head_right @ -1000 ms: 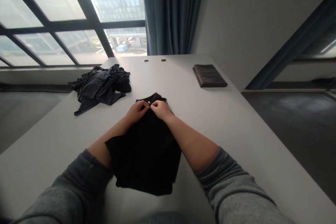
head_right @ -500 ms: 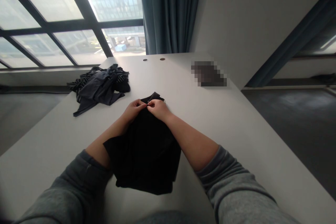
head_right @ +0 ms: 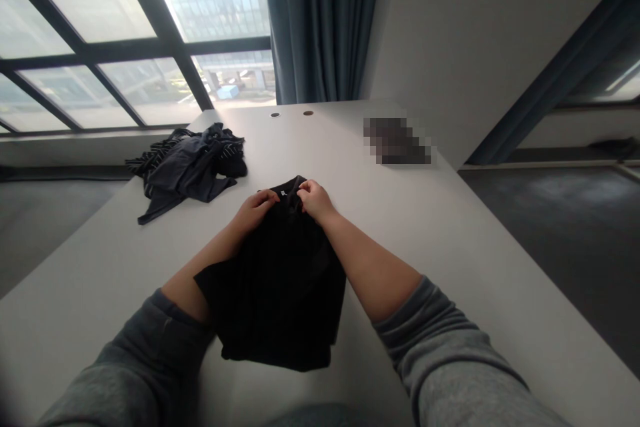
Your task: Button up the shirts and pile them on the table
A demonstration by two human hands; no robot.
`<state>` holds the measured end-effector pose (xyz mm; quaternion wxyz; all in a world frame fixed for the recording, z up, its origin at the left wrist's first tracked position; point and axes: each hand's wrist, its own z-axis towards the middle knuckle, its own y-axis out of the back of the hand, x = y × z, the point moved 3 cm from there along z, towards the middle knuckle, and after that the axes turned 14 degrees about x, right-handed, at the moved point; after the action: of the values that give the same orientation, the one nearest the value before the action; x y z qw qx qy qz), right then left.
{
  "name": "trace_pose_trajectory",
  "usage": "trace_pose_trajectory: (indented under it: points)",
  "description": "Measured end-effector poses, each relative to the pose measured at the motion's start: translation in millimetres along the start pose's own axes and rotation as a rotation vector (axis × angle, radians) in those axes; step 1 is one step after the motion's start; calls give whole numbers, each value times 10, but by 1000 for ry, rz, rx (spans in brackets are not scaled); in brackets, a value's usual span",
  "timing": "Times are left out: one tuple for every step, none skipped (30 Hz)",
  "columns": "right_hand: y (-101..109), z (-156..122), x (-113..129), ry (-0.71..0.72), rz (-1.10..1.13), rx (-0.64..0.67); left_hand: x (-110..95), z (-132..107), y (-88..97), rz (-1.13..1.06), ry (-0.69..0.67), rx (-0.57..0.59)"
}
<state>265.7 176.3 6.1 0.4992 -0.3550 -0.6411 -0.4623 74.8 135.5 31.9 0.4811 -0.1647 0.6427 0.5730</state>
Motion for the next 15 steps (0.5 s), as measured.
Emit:
trace_pose_trajectory:
  points:
    - [13,8,-2,7,15,3,-45,-3,2,115,-32,2]
    - [19,9,7,31,28,6,-95,-7,-3,225,-61,2]
    - [23,4,25,70,44,5,-146,-11,-15,317,-84,3]
    - [24,-6,50,117,61,1,-194,-14,-33,381,-99,13]
    - [25,-19,78,162,78,-1,-232,-17,-56,407,-104,35]
    - [27,-34,105,200,93,-4,-259,-18,-78,395,-99,61]
    - [31,-49,129,228,107,-6,-275,-20,-96,352,-86,84]
    - [36,-66,146,245,121,-3,-280,-21,-108,288,-69,98]
    - [43,-86,157,251,137,1,-275,-23,-115,218,-48,104]
    - [50,-109,161,249,155,8,-263,-25,-119,151,-23,109]
    - [55,-140,161,243,170,17,-246,-26,-122,96,5,117]
    - [58,-179,158,235,178,29,-228,-27,-128,59,35,130]
    - [59,-226,154,224,168,41,-211,-26,-135,37,64,144]
    - [60,-281,152,213,139,41,-197,-24,-145,25,88,153]
    - [59,-342,154,200,90,38,-185,-20,-155,16,103,155]
